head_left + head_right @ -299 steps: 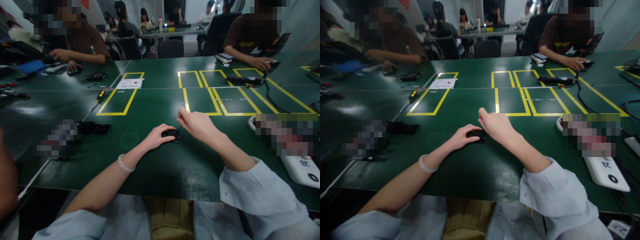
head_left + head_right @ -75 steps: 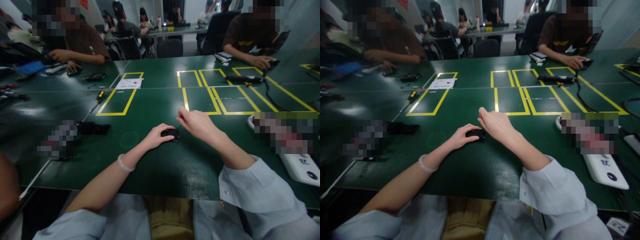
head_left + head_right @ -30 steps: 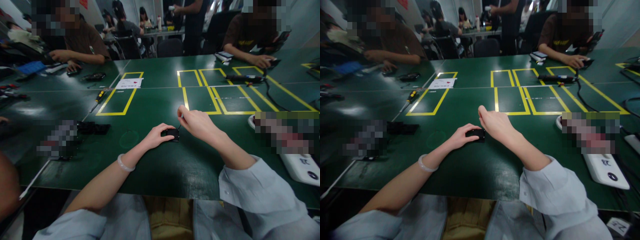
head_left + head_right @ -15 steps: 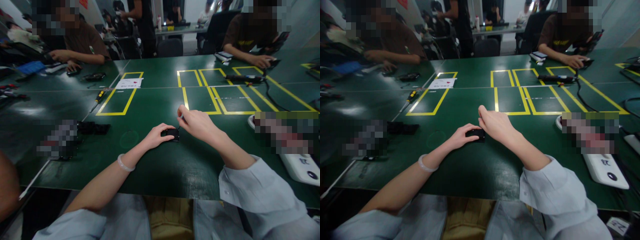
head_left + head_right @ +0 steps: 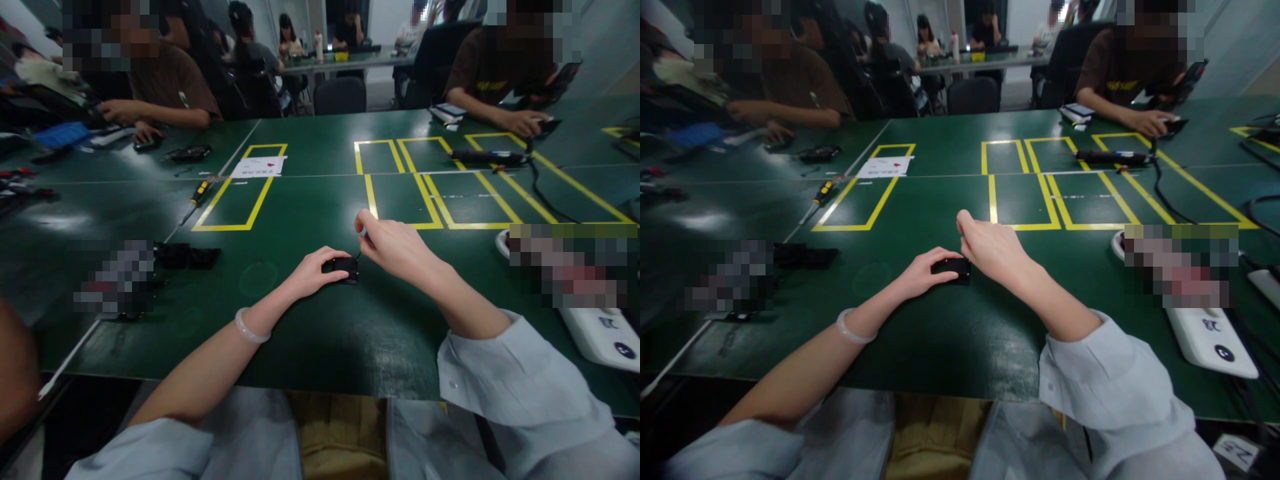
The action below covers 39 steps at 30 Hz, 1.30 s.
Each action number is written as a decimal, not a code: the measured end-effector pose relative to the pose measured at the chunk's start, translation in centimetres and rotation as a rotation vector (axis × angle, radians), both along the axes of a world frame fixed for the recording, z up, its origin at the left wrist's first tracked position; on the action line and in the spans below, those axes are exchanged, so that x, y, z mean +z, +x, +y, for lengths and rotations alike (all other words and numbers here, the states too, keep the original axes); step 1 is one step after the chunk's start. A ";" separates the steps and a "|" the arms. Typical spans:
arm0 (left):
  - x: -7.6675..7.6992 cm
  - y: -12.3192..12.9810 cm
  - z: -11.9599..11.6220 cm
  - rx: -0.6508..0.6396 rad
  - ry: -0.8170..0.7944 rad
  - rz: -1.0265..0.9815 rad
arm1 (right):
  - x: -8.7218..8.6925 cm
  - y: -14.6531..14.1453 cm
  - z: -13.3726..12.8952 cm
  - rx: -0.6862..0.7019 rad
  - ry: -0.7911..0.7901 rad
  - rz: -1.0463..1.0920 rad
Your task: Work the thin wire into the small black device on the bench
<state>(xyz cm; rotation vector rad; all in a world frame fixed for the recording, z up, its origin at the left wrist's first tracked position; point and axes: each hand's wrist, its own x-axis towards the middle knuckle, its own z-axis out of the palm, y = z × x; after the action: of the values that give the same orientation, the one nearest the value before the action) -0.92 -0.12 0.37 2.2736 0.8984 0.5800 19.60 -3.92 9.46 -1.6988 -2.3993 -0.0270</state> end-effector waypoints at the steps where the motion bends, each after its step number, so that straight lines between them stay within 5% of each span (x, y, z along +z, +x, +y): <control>1: 0.0 0.0 0.0 -0.001 0.002 -0.001 | 0.0 0.0 0.0 0.000 0.000 0.004; 39: -0.1 0.0 0.1 -0.003 -0.006 0.007 | 0.3 -0.3 -0.1 -0.025 -0.028 -0.037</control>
<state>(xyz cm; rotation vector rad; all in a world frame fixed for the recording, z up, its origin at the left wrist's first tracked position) -0.97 -0.01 0.28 2.2727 0.8987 0.5675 19.35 -4.03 9.71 -1.7554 -2.4161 -0.0286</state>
